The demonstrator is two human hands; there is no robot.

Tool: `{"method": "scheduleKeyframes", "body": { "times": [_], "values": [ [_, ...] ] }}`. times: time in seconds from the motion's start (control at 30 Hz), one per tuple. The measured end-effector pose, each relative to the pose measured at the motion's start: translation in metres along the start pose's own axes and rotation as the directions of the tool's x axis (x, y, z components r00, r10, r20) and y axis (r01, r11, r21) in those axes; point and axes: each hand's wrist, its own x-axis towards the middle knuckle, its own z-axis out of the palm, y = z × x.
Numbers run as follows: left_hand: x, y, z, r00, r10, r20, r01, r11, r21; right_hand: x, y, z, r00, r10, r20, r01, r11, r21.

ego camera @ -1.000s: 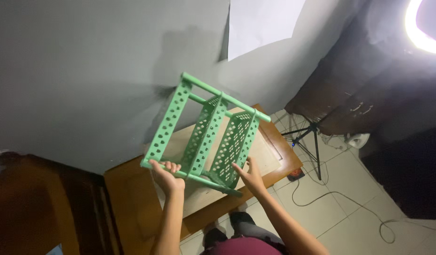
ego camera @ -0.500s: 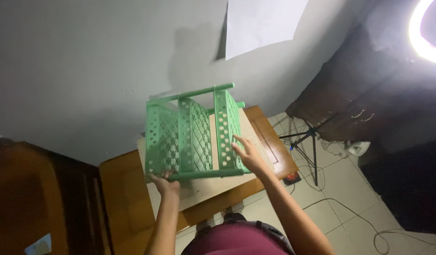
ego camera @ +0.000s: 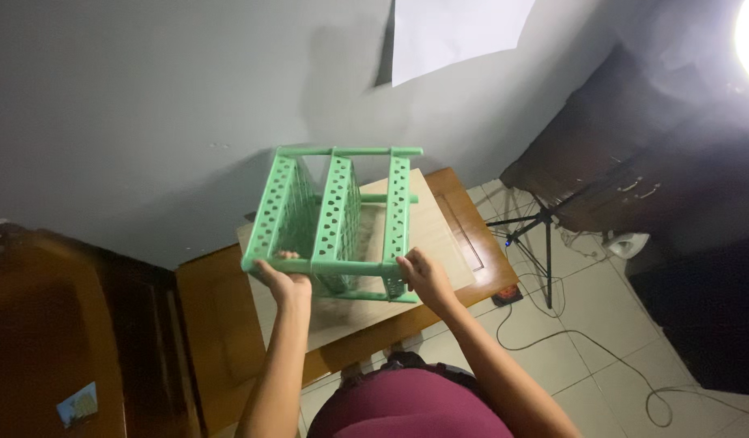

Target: The person disassembles a green plastic crate by hand on a wooden table. They remove cylindrical pegs and side panels one by one, placing them on the table, then repeat the process on a second crate.

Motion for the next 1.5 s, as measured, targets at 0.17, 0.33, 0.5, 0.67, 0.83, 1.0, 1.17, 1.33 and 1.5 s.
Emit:
{"method": "scheduleKeyframes", "body": {
  "times": [0.17,0.33,0.5,0.67,0.83,1.0,1.17,1.33,1.5],
  "values": [
    [-0.022,-0.011,0.018,0.995,0.094,0.017,-0.094,0.942,0.321,-0.013,0.012,0.009,0.998,0.024,0.059,-0.020,0.998,-0.066],
    [0.002,-0.016,0.023,0.932,0.327,-0.157,-0.227,0.862,0.453,-0.022,0.017,0.029,0.982,-0.111,0.150,0.116,0.993,-0.025],
    [0.025,-0.026,0.004,0.888,0.418,-0.190,-0.284,0.825,0.488,-0.027,0.026,0.042,0.985,-0.084,0.153,0.100,0.990,-0.098],
    [0.026,-0.030,-0.011,0.904,0.354,-0.241,-0.172,0.816,0.552,-0.026,0.030,0.030,0.978,-0.065,0.197,0.073,0.997,-0.035],
    [-0.033,-0.011,-0.019,0.653,0.673,0.348,-0.611,0.196,0.767,-0.014,0.034,-0.003,0.976,-0.004,0.219,0.060,0.966,-0.251],
    [-0.101,-0.042,0.018,0.354,-0.185,0.917,-0.850,-0.473,0.233,0.008,0.033,-0.035,0.934,-0.109,0.340,0.219,0.927,-0.305],
    [-0.078,-0.101,0.035,0.461,-0.580,0.672,-0.806,-0.590,0.044,0.042,0.042,-0.056,0.905,-0.133,0.404,0.268,0.916,-0.297],
    [-0.033,-0.115,0.026,0.533,-0.562,0.633,-0.791,-0.597,0.136,0.081,0.085,-0.056,0.938,-0.177,0.297,0.233,0.958,-0.166],
    [-0.026,-0.117,0.041,0.583,-0.493,0.646,-0.766,-0.598,0.235,0.091,0.121,-0.064,0.944,0.329,-0.040,-0.301,0.902,0.311]
  ]
}}
